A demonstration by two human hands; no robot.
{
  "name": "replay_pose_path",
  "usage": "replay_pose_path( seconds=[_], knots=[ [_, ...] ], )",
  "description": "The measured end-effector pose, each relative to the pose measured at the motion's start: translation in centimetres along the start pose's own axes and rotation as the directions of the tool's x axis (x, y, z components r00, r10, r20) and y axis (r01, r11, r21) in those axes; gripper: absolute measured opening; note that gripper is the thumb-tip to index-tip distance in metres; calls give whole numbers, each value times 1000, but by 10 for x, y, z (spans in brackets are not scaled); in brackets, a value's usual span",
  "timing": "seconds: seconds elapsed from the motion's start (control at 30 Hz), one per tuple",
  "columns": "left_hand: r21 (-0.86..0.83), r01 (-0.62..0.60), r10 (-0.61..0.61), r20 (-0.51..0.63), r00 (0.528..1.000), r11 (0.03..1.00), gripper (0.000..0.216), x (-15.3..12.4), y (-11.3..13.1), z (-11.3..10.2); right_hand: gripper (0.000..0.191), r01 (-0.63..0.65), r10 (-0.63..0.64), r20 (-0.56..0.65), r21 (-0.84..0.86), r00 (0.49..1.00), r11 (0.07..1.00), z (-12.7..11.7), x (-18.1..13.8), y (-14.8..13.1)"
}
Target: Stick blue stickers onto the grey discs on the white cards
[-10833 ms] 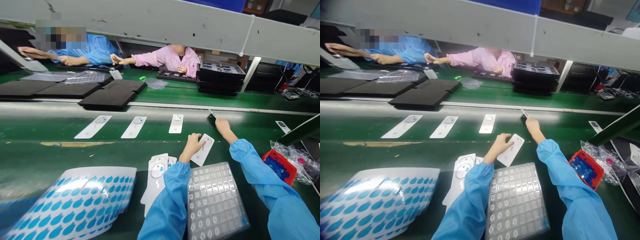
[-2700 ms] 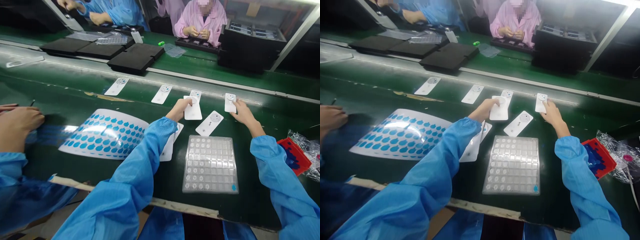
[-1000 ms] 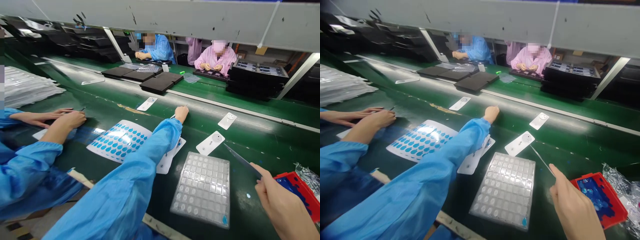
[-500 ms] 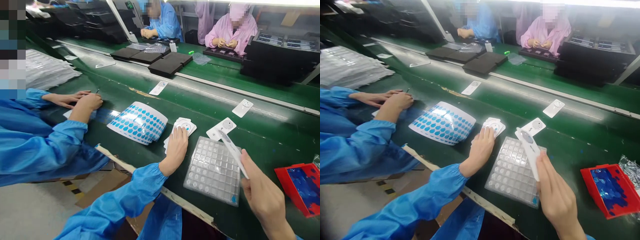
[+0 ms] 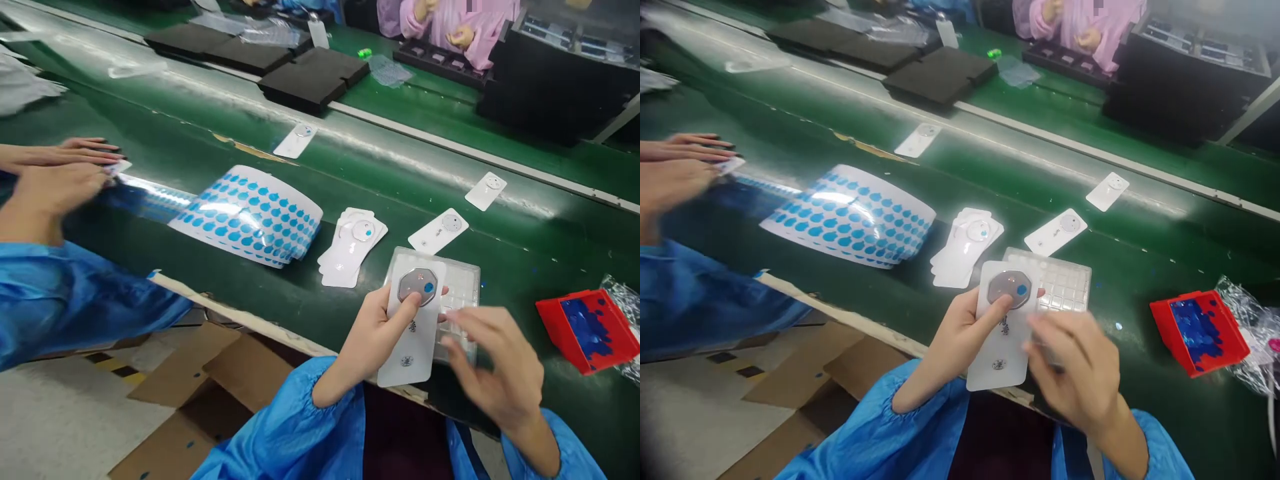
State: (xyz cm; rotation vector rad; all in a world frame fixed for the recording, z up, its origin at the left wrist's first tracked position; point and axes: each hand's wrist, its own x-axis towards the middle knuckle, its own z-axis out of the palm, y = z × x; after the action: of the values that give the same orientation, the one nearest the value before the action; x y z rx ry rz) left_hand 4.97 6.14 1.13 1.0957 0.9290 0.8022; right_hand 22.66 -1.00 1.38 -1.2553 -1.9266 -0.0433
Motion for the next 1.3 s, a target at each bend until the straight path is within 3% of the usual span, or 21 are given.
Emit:
replay_pose_path(
  seconds=[0.13, 0.3, 0.53, 0.8, 1.1, 1.2, 1.3],
  knots=[
    [134, -21, 17, 35, 999, 991, 26, -11, 1, 0, 23, -84, 79, -58, -89, 995, 992, -4, 11, 7],
    [216, -185, 162, 120, 980, 959, 32, -18, -1, 0, 23, -22, 21, -9, -143, 1000, 989, -3, 15, 6],
    [266, -254, 205, 198, 959, 930, 23, -22, 2, -3, 20, 74, -74, 7, -220, 997, 973, -2, 19, 2],
    [238, -232, 194, 172, 966, 943, 33, -25, 2, -2, 17, 206, -239, -60, -334, 969, 920, 4, 13, 6],
    [217, -136, 106, 144, 984, 967, 31, -25, 4, 2, 21, 274, -296, -11, -346, 955, 897, -3, 11, 11],
    [201, -157, 133, 128, 983, 967, 32, -25, 2, 3, 21, 252, -271, -12, -334, 962, 908, -2, 11, 11],
    [211, -193, 172, 114, 979, 958, 33, -24, -2, 4, 21, 142, -163, -67, -247, 984, 959, 4, 10, 9]
  ],
)
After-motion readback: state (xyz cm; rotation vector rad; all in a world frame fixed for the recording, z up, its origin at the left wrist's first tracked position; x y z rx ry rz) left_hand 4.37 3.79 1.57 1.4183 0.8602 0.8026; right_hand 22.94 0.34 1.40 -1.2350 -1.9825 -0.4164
